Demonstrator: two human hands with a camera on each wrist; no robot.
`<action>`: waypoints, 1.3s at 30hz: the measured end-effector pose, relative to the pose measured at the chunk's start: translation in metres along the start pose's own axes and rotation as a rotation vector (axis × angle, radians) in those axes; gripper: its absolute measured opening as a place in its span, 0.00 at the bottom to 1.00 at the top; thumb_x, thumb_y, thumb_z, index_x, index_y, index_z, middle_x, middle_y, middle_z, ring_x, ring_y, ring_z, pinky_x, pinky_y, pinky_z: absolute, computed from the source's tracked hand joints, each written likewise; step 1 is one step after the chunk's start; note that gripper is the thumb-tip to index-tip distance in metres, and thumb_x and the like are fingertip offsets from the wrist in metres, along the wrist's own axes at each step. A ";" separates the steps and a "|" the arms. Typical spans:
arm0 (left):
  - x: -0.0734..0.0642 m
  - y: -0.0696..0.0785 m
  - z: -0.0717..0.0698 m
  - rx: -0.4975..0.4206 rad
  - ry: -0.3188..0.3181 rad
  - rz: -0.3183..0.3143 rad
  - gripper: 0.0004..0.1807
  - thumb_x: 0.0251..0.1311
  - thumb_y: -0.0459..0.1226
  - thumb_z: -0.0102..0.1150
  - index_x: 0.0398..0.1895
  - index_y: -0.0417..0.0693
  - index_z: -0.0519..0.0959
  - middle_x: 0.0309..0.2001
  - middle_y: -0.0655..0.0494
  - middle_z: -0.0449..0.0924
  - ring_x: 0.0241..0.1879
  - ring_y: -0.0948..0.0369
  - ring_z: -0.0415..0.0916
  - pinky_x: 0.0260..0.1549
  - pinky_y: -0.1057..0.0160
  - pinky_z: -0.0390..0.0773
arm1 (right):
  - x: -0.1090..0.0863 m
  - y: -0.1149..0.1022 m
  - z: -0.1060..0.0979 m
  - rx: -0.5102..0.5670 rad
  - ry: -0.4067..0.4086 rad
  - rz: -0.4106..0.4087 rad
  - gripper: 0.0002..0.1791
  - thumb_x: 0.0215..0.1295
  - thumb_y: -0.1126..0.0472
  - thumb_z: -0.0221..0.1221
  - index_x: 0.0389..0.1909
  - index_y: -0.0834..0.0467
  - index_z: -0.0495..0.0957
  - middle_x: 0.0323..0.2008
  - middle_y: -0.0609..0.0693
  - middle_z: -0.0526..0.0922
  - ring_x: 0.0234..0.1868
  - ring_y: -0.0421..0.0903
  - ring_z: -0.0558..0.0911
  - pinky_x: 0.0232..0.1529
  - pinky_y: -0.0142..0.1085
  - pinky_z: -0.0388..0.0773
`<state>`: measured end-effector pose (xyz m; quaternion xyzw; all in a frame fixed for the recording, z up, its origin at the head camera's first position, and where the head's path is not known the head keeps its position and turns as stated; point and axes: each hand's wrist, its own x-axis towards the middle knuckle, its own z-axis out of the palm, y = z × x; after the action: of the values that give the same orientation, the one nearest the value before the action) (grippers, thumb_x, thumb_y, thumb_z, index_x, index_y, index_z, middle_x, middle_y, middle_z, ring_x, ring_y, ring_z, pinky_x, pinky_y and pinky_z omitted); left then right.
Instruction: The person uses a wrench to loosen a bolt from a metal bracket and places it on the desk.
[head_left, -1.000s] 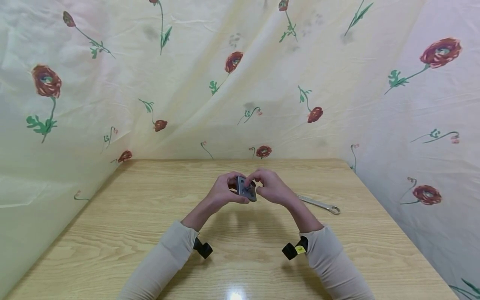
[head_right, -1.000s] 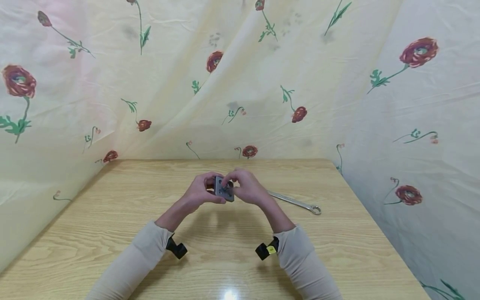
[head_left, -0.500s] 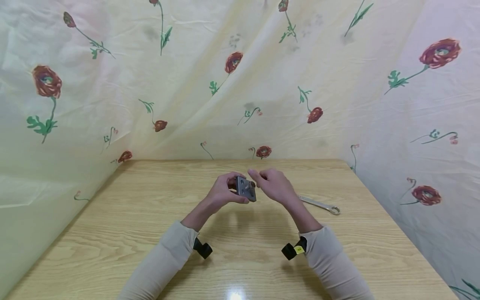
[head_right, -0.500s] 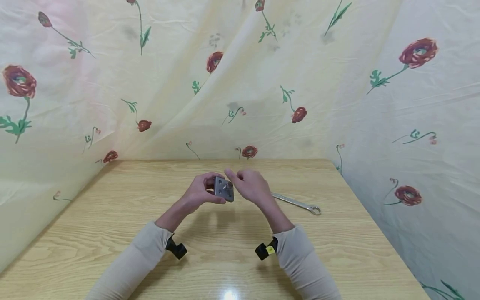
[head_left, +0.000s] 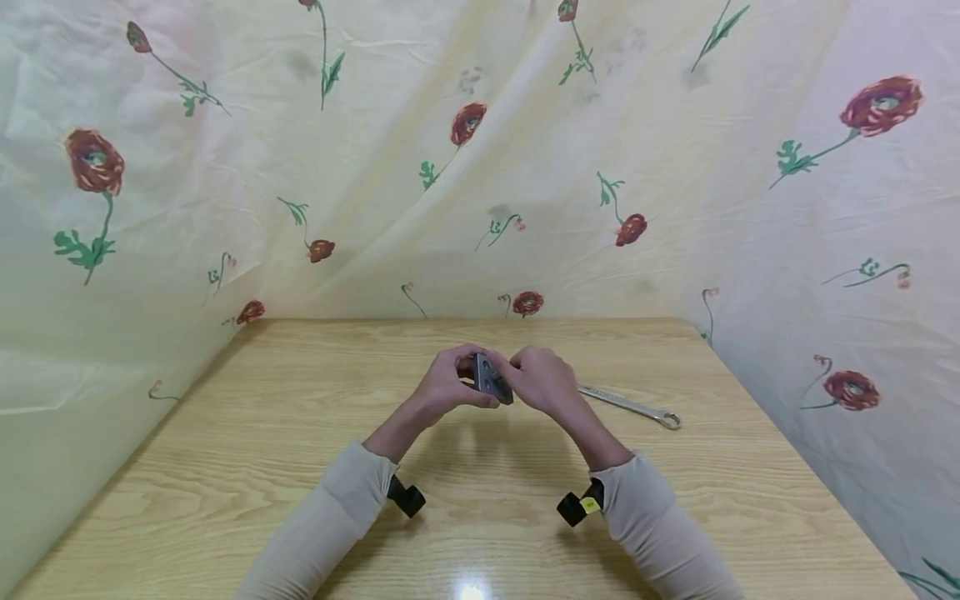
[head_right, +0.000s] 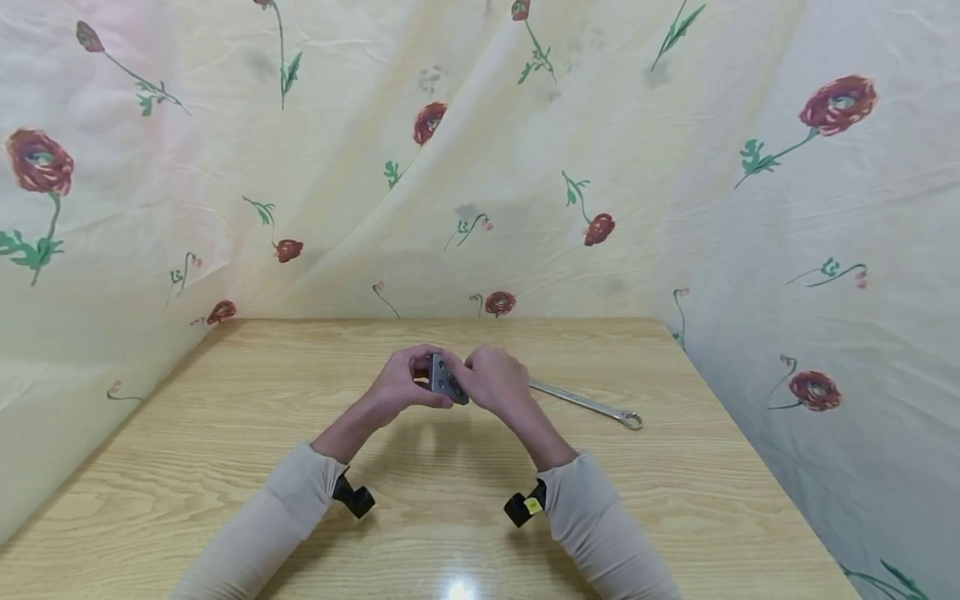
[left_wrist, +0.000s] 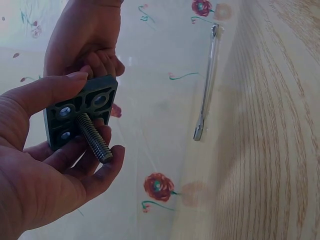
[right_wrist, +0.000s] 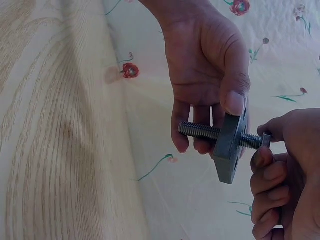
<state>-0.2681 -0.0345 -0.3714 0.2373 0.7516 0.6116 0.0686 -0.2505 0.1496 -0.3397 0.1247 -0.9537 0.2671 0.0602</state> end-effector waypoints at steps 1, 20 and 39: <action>0.000 0.000 0.000 0.003 0.000 0.000 0.34 0.45 0.27 0.76 0.60 0.42 0.76 0.49 0.42 0.83 0.43 0.59 0.79 0.44 0.63 0.81 | 0.000 0.000 0.000 -0.001 -0.001 -0.002 0.34 0.74 0.35 0.47 0.11 0.51 0.68 0.11 0.42 0.59 0.14 0.40 0.59 0.16 0.32 0.53; 0.000 0.002 -0.002 0.012 0.011 -0.023 0.35 0.46 0.28 0.76 0.61 0.40 0.74 0.51 0.40 0.81 0.45 0.59 0.78 0.45 0.64 0.81 | 0.000 0.006 -0.016 0.129 -0.080 -0.177 0.13 0.68 0.50 0.62 0.37 0.57 0.84 0.21 0.46 0.73 0.20 0.42 0.67 0.24 0.34 0.64; -0.001 0.002 -0.001 -0.001 -0.001 -0.012 0.33 0.45 0.28 0.75 0.59 0.40 0.75 0.50 0.39 0.82 0.44 0.59 0.79 0.46 0.62 0.81 | 0.001 0.009 -0.018 0.129 0.008 -0.389 0.15 0.57 0.77 0.64 0.36 0.55 0.90 0.34 0.51 0.83 0.35 0.43 0.75 0.38 0.34 0.70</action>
<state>-0.2673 -0.0354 -0.3693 0.2332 0.7525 0.6116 0.0728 -0.2529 0.1665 -0.3285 0.3089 -0.8922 0.3117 0.1065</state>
